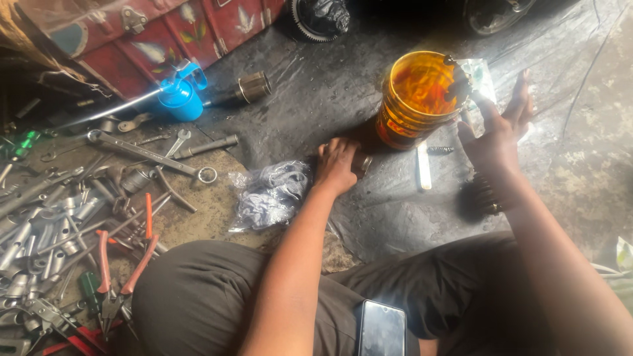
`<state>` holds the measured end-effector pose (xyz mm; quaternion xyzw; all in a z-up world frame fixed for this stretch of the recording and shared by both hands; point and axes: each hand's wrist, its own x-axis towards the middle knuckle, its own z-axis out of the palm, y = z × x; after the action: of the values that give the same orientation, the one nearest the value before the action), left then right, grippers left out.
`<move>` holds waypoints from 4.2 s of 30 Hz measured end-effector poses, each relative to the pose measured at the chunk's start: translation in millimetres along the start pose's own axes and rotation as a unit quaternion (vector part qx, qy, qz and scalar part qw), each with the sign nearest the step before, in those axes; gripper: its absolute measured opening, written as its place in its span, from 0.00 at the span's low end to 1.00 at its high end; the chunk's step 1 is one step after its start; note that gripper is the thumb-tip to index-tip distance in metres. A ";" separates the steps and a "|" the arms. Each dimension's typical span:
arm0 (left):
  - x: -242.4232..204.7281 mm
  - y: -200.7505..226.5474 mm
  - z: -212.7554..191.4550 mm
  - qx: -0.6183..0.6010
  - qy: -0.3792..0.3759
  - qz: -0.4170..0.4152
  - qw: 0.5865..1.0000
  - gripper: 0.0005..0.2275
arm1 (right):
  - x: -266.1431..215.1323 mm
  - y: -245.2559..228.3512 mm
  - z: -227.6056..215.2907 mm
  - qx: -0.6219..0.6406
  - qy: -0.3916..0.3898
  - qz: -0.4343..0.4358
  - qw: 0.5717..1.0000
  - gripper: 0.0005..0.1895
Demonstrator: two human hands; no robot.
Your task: The person applies grease to a metal cylinder using a small flat tool and their fingers, dipping the tool into a yellow container of grease.
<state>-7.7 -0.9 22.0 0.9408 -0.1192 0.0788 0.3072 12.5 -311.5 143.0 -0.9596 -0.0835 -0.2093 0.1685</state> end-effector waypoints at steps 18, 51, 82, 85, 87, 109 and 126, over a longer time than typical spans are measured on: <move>0.3 1.8 -2.2 0.009 -0.005 -0.010 1.000 0.26 | 5.1 -90.0 -18.6 0.228 -0.163 0.141 0.949 0.39; 0.8 4.1 -2.3 -0.023 0.002 -0.012 1.000 0.27 | 28.7 -45.4 -42.0 -0.124 -0.165 -0.087 0.975 0.22; -1.6 3.5 -2.0 -0.008 0.003 -0.011 1.000 0.27 | -24.3 -31.0 32.1 0.930 -0.010 0.308 0.201 0.24; -1.5 3.3 -1.8 -0.002 0.008 -0.010 1.000 0.27 | -22.8 -36.5 29.2 0.900 0.013 0.369 0.233 0.23; -1.8 2.4 -0.5 -0.005 0.016 -0.009 1.000 0.27 | -22.6 -41.5 28.6 0.860 0.037 0.403 0.311 0.24; -1.1 3.2 -3.3 0.002 0.006 -0.020 1.000 0.26 | -4.5 -62.4 28.8 0.622 -0.190 0.257 0.715 0.48; -1.4 4.1 -4.6 0.004 -0.007 -0.018 1.000 0.26 | -28.2 -23.6 68.9 0.693 0.007 0.187 0.697 0.26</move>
<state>-10.5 -1.1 27.6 0.9445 -0.1043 0.0671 0.3041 7.4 -267.4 78.8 -0.5658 -0.0227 -0.0632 0.8218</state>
